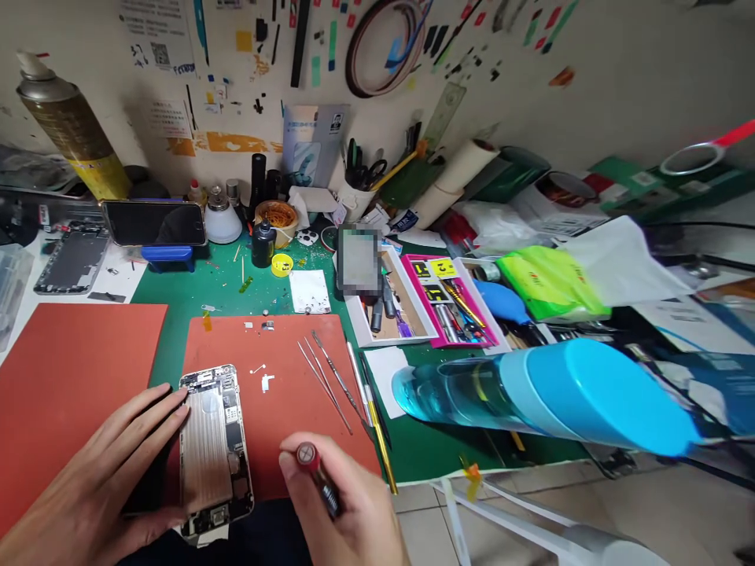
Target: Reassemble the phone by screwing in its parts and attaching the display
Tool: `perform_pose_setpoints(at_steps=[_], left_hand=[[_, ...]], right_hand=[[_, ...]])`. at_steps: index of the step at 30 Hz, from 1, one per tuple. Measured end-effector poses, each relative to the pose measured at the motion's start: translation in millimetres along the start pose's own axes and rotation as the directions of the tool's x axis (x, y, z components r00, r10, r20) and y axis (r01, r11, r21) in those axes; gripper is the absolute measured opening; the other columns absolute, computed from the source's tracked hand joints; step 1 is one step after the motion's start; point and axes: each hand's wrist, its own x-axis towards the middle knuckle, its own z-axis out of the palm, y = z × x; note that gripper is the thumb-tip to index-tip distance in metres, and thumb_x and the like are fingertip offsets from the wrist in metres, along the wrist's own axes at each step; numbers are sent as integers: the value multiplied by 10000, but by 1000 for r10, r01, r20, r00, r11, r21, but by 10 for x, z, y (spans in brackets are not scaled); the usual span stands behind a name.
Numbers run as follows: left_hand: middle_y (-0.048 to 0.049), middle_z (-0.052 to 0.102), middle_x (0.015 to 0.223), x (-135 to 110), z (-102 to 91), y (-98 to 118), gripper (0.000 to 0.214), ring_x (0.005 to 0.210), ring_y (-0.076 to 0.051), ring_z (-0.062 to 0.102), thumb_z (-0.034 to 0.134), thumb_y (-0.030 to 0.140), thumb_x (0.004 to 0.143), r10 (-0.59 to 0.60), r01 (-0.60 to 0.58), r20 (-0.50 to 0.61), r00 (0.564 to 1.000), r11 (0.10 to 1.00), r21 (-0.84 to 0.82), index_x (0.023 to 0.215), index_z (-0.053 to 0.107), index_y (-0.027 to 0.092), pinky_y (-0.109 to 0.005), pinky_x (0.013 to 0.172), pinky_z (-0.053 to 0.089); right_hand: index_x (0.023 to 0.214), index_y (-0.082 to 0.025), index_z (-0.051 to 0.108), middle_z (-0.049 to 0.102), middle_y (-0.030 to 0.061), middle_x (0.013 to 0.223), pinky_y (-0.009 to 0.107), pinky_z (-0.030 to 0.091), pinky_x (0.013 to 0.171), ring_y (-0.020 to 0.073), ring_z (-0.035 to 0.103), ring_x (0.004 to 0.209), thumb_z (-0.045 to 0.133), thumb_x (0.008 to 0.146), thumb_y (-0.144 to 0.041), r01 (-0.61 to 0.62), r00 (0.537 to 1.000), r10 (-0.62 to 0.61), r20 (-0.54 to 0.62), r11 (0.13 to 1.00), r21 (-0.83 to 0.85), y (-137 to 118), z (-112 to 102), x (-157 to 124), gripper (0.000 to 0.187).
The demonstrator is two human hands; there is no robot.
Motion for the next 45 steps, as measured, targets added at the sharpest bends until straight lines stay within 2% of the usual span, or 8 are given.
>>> perform_pose_setpoints(at_steps=[2,5,9,14,24,32,37,45], left_hand=[[-161,534,1681,-18,4,-13,1026,1535,-428,520,749,682,942,32,-32,14,999,999,-8,1747,317,217,-574,1111,619],[-139,597,1628,-28,23,-35,1055,1506,-418,545,794,712,890,105,-104,24,994,995,-4,1724,363,233,-582,1123,610],[-106,668,1541,-57,55,-35,823,1454,-375,582,829,578,921,170,-170,18,985,985,-12,1617,517,268,-543,1170,575],[-79,717,1411,-88,67,23,455,1366,-326,618,774,409,997,201,-200,21,979,979,-35,1418,660,276,-499,1164,548],[-103,688,1341,-42,69,13,404,1304,-305,583,615,484,1099,265,-268,-60,963,961,-64,1407,663,228,-443,1042,536],[-95,681,1310,-37,98,25,382,1313,-303,578,682,423,1071,238,-242,-45,970,961,-134,1395,652,224,-446,1068,533],[-95,682,1325,-43,113,21,419,1312,-304,572,680,466,1069,242,-249,-66,968,959,-133,1409,644,225,-457,1064,528],[-107,691,1270,-12,83,42,434,1227,-326,591,662,521,1063,247,-251,-53,968,961,-112,1359,661,204,-484,983,523]], right_hand=[[835,-235,747,736,36,806,266,538,608,179,666,677,667,1054,-361,233,972,-229,44,954,-186,-118,-76,286,265],[841,-218,720,737,38,840,293,495,656,186,688,730,605,1065,-272,395,918,-373,135,821,-412,-236,-75,757,257],[827,-206,716,765,79,919,328,426,724,229,685,828,622,1029,-219,218,976,-137,170,677,-703,-305,127,1277,223],[781,-187,732,777,131,828,351,324,649,253,671,750,645,1029,-329,89,992,12,123,624,-777,-323,409,1555,299],[838,-155,786,784,140,827,346,309,612,250,679,756,627,958,-312,-25,984,155,88,609,-793,-345,471,1633,254],[717,-196,740,708,32,669,290,336,565,149,566,613,682,935,-346,139,887,185,423,768,-626,-558,584,1279,271],[660,-204,680,722,73,680,329,268,574,155,521,589,692,916,-263,129,904,206,374,703,-700,-624,732,1252,263],[741,-190,748,802,138,794,348,282,610,226,666,688,692,994,-294,155,908,205,364,643,-750,-622,729,1226,279]])
